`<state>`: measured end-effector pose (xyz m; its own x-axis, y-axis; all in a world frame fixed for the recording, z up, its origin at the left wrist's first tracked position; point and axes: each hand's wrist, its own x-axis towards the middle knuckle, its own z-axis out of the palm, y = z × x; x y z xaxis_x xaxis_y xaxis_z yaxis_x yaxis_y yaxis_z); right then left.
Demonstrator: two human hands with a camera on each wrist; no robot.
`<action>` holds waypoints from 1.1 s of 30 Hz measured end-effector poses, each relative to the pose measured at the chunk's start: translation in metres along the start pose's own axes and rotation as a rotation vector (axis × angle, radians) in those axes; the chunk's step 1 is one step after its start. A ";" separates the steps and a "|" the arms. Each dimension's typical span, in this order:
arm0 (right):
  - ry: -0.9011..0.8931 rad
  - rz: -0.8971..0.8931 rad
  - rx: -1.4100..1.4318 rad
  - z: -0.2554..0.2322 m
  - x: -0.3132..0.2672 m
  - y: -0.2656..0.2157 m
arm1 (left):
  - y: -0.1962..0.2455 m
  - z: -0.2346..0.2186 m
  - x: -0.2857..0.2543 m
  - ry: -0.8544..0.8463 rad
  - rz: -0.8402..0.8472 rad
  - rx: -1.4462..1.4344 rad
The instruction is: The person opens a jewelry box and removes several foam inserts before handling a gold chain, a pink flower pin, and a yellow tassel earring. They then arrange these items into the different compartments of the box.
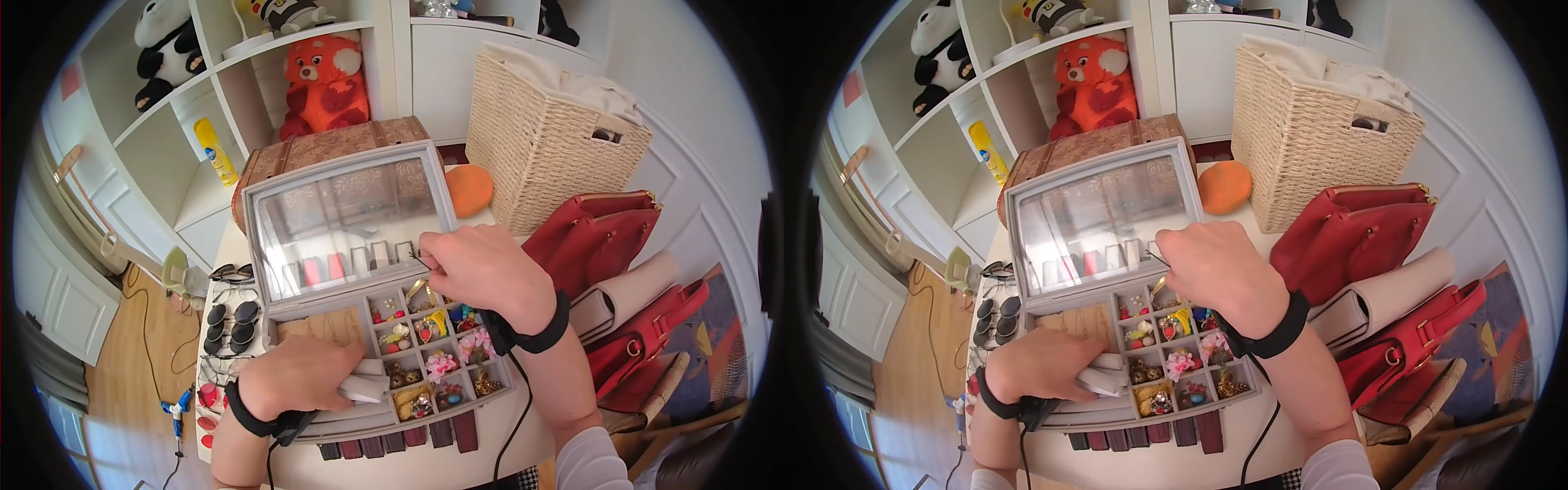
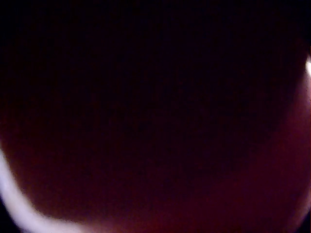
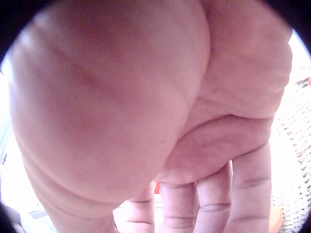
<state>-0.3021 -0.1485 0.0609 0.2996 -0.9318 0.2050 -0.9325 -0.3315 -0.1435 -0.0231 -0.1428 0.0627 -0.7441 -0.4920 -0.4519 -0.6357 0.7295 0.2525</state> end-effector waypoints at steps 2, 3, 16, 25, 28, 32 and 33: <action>-0.033 0.009 0.006 -0.003 0.000 -0.001 | -0.002 0.004 0.002 -0.012 -0.023 0.032; -0.034 0.010 0.005 -0.004 0.000 -0.001 | -0.003 0.005 0.003 -0.026 -0.043 0.067; 0.033 -0.028 -0.001 0.000 0.000 0.001 | -0.001 -0.009 0.002 -0.131 0.033 -0.012; 0.012 -0.023 0.002 0.002 0.002 -0.002 | -0.003 -0.007 0.007 -0.171 0.011 -0.069; 0.002 -0.025 0.004 -0.001 0.002 -0.002 | -0.007 -0.008 0.008 -0.181 0.005 -0.016; -0.011 -0.001 0.055 -0.006 0.000 0.001 | -0.015 -0.020 -0.007 -0.028 0.033 -0.134; -0.013 -0.003 0.058 -0.006 -0.001 0.002 | -0.017 -0.027 -0.013 0.000 0.001 -0.155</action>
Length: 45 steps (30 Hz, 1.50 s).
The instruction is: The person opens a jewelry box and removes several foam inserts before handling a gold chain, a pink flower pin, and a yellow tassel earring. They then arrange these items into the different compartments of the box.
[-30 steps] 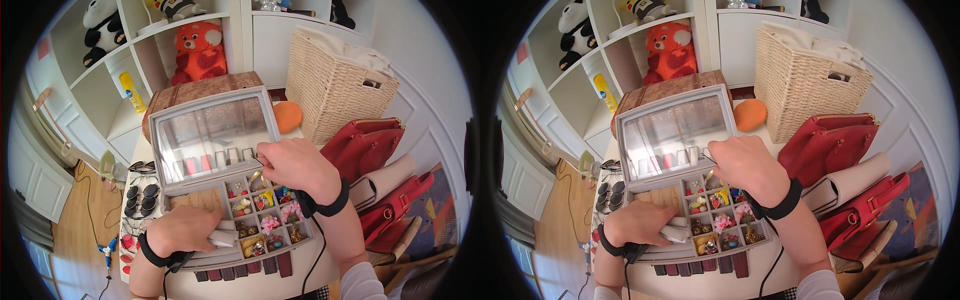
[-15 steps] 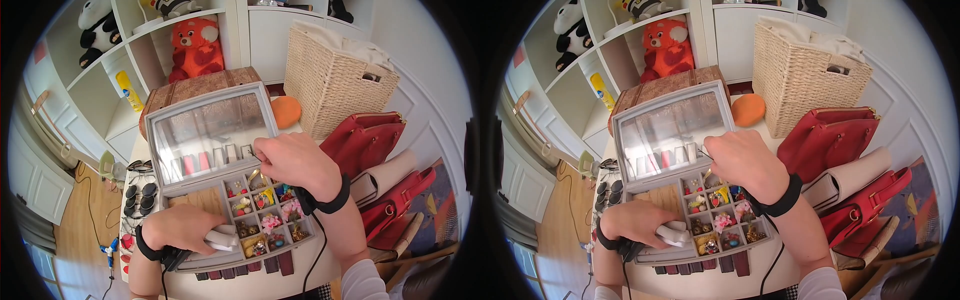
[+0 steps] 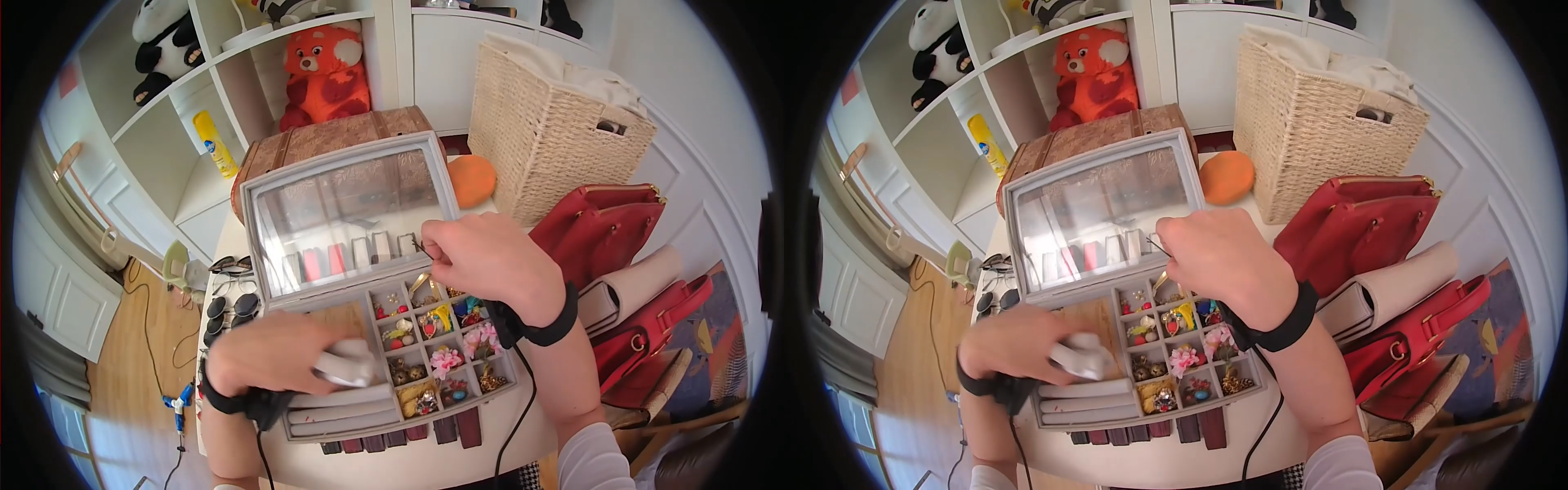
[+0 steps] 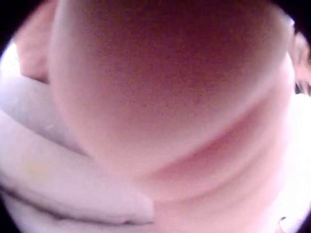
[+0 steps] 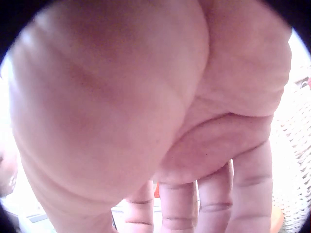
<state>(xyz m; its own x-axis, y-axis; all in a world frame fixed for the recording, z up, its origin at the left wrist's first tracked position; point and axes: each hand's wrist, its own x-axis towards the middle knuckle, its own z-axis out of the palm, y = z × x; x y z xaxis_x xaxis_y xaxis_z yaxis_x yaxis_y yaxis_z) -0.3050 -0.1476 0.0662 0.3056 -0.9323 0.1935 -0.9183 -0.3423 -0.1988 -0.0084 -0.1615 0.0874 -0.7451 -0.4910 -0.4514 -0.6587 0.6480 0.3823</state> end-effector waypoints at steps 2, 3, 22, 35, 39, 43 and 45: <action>-0.010 0.011 -0.026 0.000 0.000 0.000 | -0.015 -0.014 -0.025 0.309 -0.032 -0.262; -0.011 0.003 -0.024 -0.001 -0.001 0.000 | -0.026 -0.011 -0.027 0.448 0.010 -0.359; -0.104 0.063 0.020 -0.011 0.003 0.007 | -0.034 -0.021 -0.020 1.264 -0.075 -0.819; -0.258 -0.182 0.378 -0.008 0.029 -0.073 | -0.038 -0.025 -0.033 1.276 -0.001 -0.899; -0.203 -0.392 0.221 0.022 0.048 -0.100 | -0.040 -0.022 -0.032 1.271 0.075 -0.903; -0.137 -0.527 0.117 0.072 0.049 -0.123 | -0.042 -0.023 -0.033 1.329 0.129 -0.868; -0.205 -0.400 0.053 0.085 0.050 -0.136 | -0.041 -0.024 -0.036 1.335 0.140 -0.878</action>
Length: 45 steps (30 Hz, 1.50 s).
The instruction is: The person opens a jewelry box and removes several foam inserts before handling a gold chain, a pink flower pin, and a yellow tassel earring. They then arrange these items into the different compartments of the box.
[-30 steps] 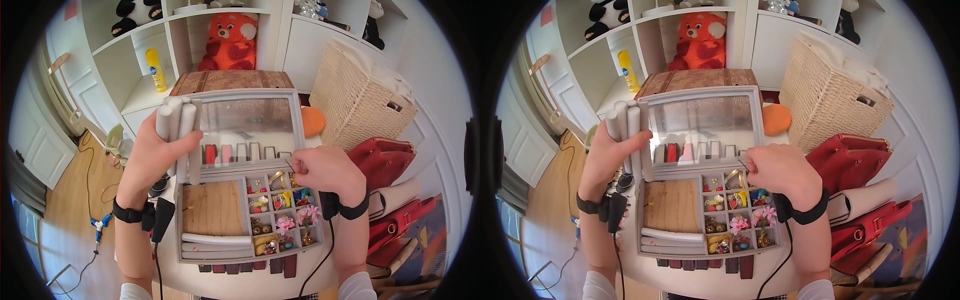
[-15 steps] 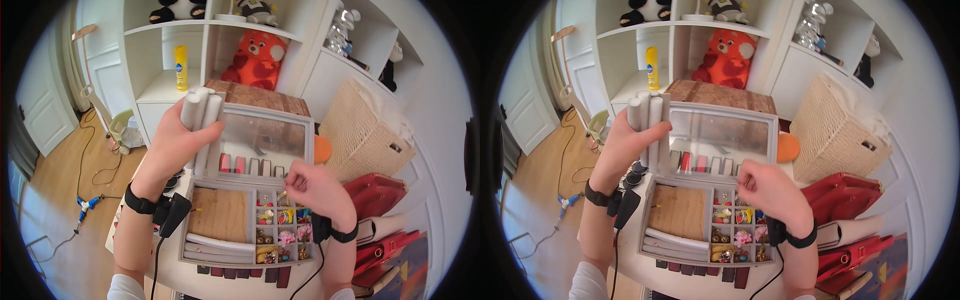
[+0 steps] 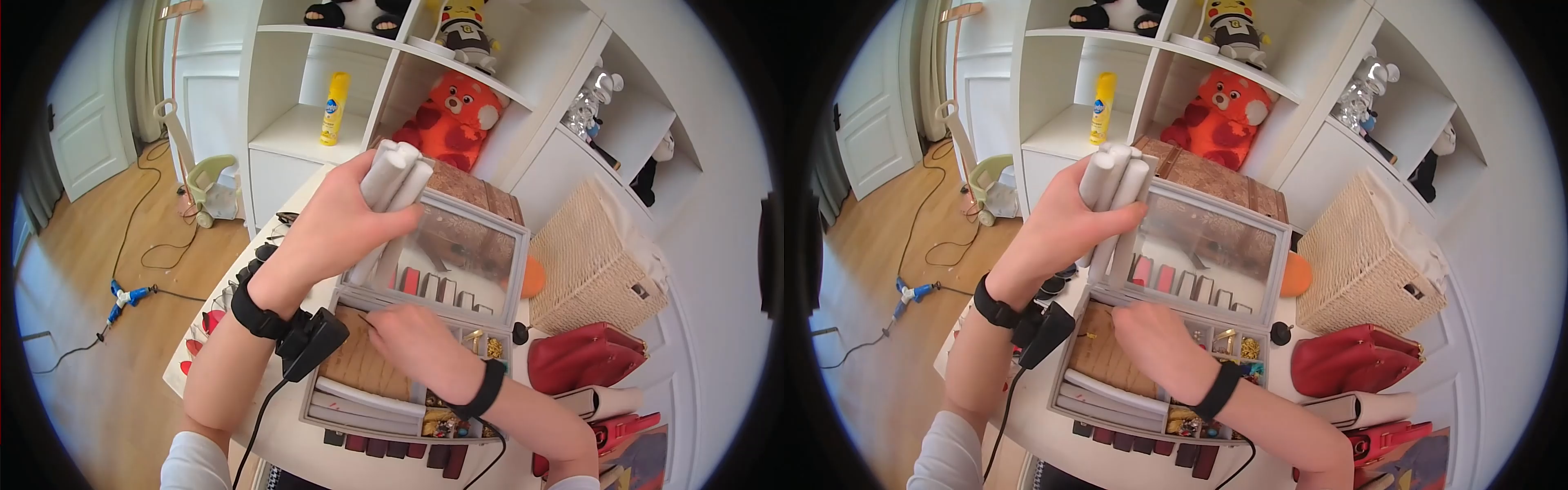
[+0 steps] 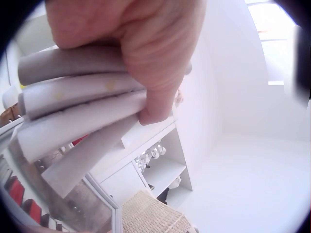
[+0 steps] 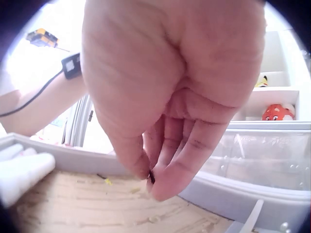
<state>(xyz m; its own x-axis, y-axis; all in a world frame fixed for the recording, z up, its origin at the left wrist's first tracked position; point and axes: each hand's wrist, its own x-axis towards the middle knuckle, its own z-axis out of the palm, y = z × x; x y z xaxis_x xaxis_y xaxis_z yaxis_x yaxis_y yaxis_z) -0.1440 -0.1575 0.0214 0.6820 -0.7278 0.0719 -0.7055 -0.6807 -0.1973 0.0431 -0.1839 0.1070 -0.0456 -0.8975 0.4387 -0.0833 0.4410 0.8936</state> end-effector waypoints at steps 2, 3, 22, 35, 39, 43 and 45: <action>0.023 -0.010 -0.030 0.011 0.004 0.003 | 0.001 -0.002 0.000 0.003 0.012 -0.005; 0.053 -0.018 -0.053 0.014 0.005 0.005 | 0.001 -0.003 0.000 0.000 0.024 -0.002; -0.028 -0.168 0.134 -0.002 0.015 0.010 | -0.002 -0.002 0.000 -0.068 0.002 0.009; -0.170 -0.038 0.185 -0.041 -0.016 0.026 | 0.002 -0.003 -0.002 -0.086 -0.033 0.034; -0.008 0.228 0.267 -0.076 -0.036 0.061 | 0.004 0.000 -0.003 -0.097 -0.055 0.042; 0.090 0.283 0.087 -0.079 -0.047 0.092 | 0.003 0.008 -0.006 -0.106 -0.037 0.031; 0.039 0.236 -0.070 -0.073 -0.047 0.102 | 0.005 0.010 -0.007 -0.061 -0.018 0.069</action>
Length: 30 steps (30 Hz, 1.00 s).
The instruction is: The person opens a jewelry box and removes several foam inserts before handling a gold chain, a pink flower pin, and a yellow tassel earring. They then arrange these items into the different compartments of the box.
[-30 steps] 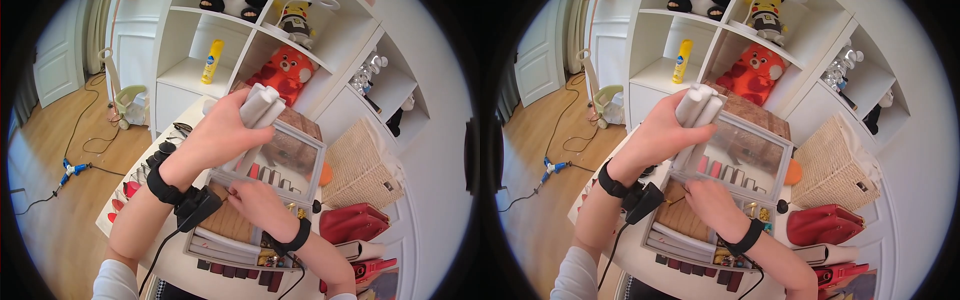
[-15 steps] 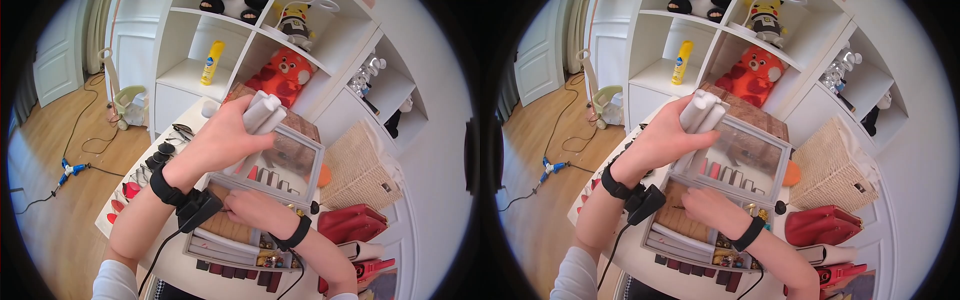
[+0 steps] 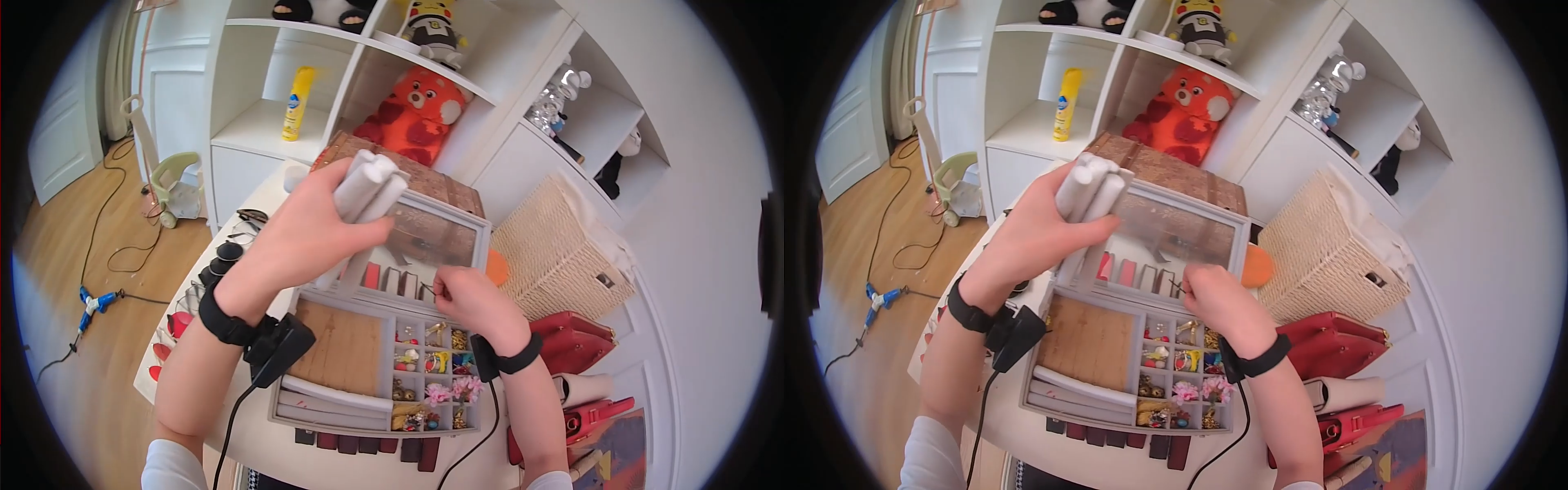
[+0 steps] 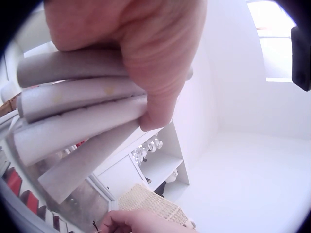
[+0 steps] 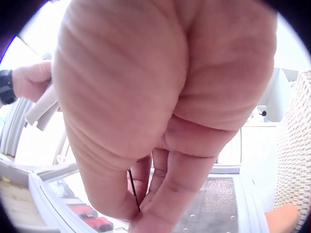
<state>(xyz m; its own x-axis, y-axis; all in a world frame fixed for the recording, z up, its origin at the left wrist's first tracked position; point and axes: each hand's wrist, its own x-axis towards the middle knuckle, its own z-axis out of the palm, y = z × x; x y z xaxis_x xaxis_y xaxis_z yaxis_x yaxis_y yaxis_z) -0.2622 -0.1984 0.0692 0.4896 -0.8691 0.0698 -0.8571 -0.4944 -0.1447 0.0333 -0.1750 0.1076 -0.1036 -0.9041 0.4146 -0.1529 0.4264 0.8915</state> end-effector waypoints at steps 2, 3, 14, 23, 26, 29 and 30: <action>-0.011 -0.001 -0.042 -0.002 -0.005 -0.003 | -0.004 0.000 0.001 -0.020 0.001 -0.022; -0.065 0.045 0.000 -0.008 -0.010 -0.007 | -0.004 -0.001 0.001 -0.001 -0.003 -0.016; -0.064 0.132 -0.036 -0.001 -0.029 0.023 | -0.003 0.006 -0.001 -0.051 -0.081 0.036; -0.082 0.016 0.019 0.006 -0.017 0.019 | -0.004 0.002 0.001 -0.097 -0.078 -0.017; -0.073 0.033 0.103 -0.001 -0.022 0.015 | -0.005 0.004 0.001 -0.115 -0.078 0.028; 0.013 0.133 0.117 -0.016 -0.024 0.003 | -0.007 0.006 0.000 -0.117 -0.022 0.091; 0.054 0.190 0.338 -0.020 -0.022 -0.001 | -0.008 0.007 0.000 -0.167 -0.061 0.010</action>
<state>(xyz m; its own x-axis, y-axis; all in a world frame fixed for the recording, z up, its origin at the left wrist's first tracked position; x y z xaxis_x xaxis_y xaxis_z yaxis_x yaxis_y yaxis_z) -0.2750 -0.1786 0.0873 0.3102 -0.9488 0.0605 -0.8261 -0.3004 -0.4767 0.0281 -0.1785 0.0992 -0.2552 -0.9113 0.3230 -0.1733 0.3718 0.9120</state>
